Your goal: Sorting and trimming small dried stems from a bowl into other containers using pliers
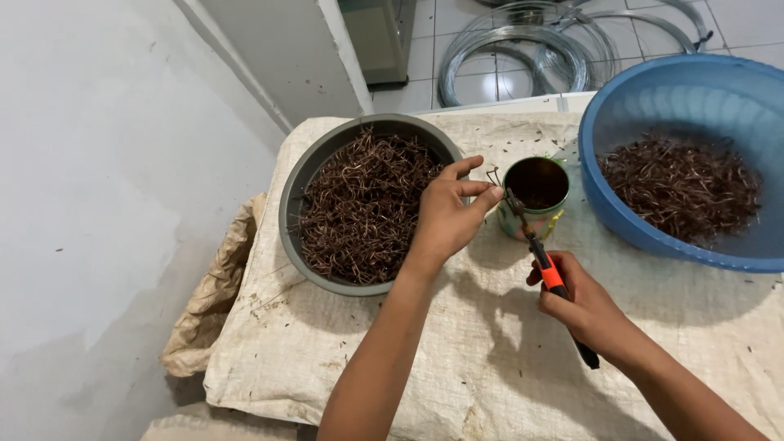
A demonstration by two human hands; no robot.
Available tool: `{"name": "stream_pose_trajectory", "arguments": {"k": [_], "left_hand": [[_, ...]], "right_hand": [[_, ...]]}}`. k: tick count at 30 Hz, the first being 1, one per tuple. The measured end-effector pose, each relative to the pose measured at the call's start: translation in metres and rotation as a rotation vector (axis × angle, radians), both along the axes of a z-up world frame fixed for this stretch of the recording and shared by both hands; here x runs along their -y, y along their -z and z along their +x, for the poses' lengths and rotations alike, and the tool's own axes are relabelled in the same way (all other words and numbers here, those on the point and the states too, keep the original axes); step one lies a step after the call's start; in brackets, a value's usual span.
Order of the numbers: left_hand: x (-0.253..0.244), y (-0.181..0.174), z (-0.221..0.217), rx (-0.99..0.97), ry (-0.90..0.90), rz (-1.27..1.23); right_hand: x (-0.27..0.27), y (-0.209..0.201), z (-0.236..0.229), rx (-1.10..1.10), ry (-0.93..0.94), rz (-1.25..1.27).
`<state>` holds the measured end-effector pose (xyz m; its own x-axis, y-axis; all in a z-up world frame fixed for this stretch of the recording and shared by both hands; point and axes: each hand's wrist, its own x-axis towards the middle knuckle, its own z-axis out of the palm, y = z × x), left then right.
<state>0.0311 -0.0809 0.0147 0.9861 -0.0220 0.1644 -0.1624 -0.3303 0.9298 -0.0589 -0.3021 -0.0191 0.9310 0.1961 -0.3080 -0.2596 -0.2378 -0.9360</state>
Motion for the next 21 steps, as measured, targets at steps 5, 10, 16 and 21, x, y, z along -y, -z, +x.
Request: {"name": "stream_pose_trajectory", "arguments": {"k": [5, 10, 16, 21], "left_hand": [[0.006, 0.006, 0.004, -0.009, 0.029, -0.039], [0.011, -0.004, 0.007, -0.052, 0.014, -0.011], [0.016, 0.007, 0.021, -0.075, -0.033, 0.081], [0.022, 0.007, 0.031, -0.113, -0.050, 0.156]], "right_hand": [[0.000, 0.006, 0.003, -0.007, 0.015, 0.054], [0.001, 0.015, 0.008, -0.001, -0.008, 0.043], [-0.020, 0.011, 0.003, -0.107, 0.039, 0.305], [-0.032, 0.003, -0.004, -0.275, 0.079, 0.472]]}}
